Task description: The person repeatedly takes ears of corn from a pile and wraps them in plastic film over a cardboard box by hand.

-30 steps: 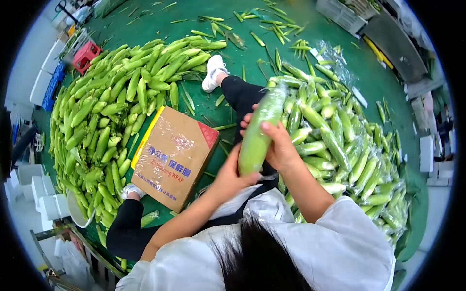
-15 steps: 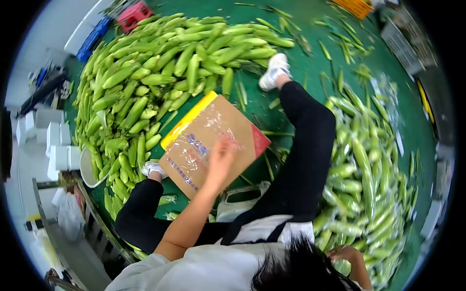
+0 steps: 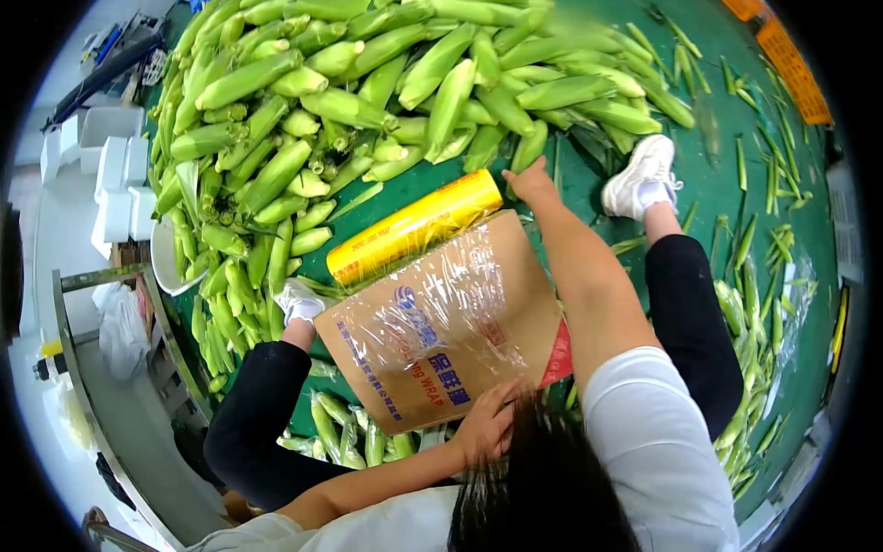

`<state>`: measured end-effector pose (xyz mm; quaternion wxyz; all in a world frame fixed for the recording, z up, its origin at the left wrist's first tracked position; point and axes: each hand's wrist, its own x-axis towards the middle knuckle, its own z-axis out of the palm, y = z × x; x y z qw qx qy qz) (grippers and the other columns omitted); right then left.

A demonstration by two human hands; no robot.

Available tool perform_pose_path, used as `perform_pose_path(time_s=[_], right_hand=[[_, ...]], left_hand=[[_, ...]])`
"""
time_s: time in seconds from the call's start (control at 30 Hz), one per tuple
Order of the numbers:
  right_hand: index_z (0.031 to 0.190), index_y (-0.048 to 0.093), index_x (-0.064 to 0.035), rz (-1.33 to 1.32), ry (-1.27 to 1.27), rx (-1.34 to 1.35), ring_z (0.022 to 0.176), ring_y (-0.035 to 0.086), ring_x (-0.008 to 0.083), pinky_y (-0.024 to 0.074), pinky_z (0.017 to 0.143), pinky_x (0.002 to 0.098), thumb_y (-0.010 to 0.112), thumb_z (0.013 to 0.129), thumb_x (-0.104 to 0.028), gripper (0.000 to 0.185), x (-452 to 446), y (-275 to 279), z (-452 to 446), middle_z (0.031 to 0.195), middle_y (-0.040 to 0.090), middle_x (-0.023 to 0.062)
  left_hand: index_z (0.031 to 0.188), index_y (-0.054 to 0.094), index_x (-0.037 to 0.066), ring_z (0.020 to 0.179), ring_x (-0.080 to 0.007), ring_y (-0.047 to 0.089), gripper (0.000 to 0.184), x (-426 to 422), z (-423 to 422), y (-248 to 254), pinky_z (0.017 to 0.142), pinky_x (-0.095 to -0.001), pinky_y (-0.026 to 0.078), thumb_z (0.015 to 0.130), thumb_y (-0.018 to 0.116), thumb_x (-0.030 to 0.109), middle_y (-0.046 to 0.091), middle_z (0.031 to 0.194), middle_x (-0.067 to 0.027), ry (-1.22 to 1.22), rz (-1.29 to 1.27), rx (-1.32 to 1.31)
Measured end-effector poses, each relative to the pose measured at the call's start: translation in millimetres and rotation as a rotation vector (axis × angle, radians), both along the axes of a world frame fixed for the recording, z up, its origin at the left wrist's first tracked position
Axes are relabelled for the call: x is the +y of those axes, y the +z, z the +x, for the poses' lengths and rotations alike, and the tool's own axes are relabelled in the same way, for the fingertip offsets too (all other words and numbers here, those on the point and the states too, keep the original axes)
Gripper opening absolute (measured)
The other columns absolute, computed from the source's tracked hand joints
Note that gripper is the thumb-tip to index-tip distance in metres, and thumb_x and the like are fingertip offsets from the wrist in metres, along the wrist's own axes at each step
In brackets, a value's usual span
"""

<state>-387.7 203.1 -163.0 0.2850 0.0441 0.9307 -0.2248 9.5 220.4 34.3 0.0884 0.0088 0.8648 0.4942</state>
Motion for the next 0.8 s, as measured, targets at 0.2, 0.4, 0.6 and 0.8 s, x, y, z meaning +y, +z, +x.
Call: perform_pose_path(time_s=[0.2, 0.4, 0.6, 0.8], right_hand=[[0.139, 0.046, -0.0037, -0.664, -0.16, -0.315, 0.09, 0.067, 0.0242, 0.0541, 0.076, 0.036, 0.07, 0.092, -0.031, 0.06, 90.1, 7.4, -16.0, 0.111, 0.069, 0.0135], [0.121, 0.059, -0.0001, -0.736, 0.218, -0.507, 0.071, 0.065, 0.0129, 0.0533, 0.059, 0.026, 0.062, 0.1, -0.025, 0.033, 144.1, 246.9, 109.5, 0.092, 0.069, 0.0066], [0.109, 0.064, -0.0055, -0.406, 0.198, 0.102, 0.058, 0.063, 0.0102, 0.0492, 0.051, 0.0229, 0.048, 0.104, -0.021, 0.023, 229.1, 305.2, 76.1, 0.084, 0.07, 0.0055], [0.129, 0.059, -0.002, -0.342, 0.226, 0.022, 0.094, 0.069, 0.0258, 0.0546, 0.078, 0.0381, 0.061, 0.093, -0.053, 0.062, 194.6, 228.6, 153.3, 0.112, 0.069, 0.0171]], left_hand=[[0.129, 0.057, 0.001, 0.101, -0.0248, 0.065, 0.034, -48.1, -61.6, 3.8, 0.086, -0.0349, 0.054, 0.095, 0.053, -0.001, 0.064, 0.115, -0.014, 0.417, 0.479, 0.043], [0.155, 0.021, 0.008, 0.127, -0.0252, 0.051, 0.083, -23.5, -150.2, 6.4, 0.103, -0.0437, 0.046, 0.095, 0.07, 0.035, 0.051, 0.135, -0.0108, 0.772, 1.086, -0.446], [0.136, 0.044, 0.009, 0.103, -0.0274, 0.067, 0.059, -64.8, -78.4, 35.3, 0.075, -0.0413, 0.06, 0.09, 0.076, 0.03, 0.064, 0.12, -0.0127, 0.358, 1.602, -0.652], [0.136, 0.05, 0.004, 0.106, -0.0328, 0.066, 0.071, -162.2, -29.7, -28.0, 0.09, -0.0414, 0.053, 0.078, 0.084, 0.028, 0.065, 0.115, -0.0176, 0.489, -0.025, 0.127]])
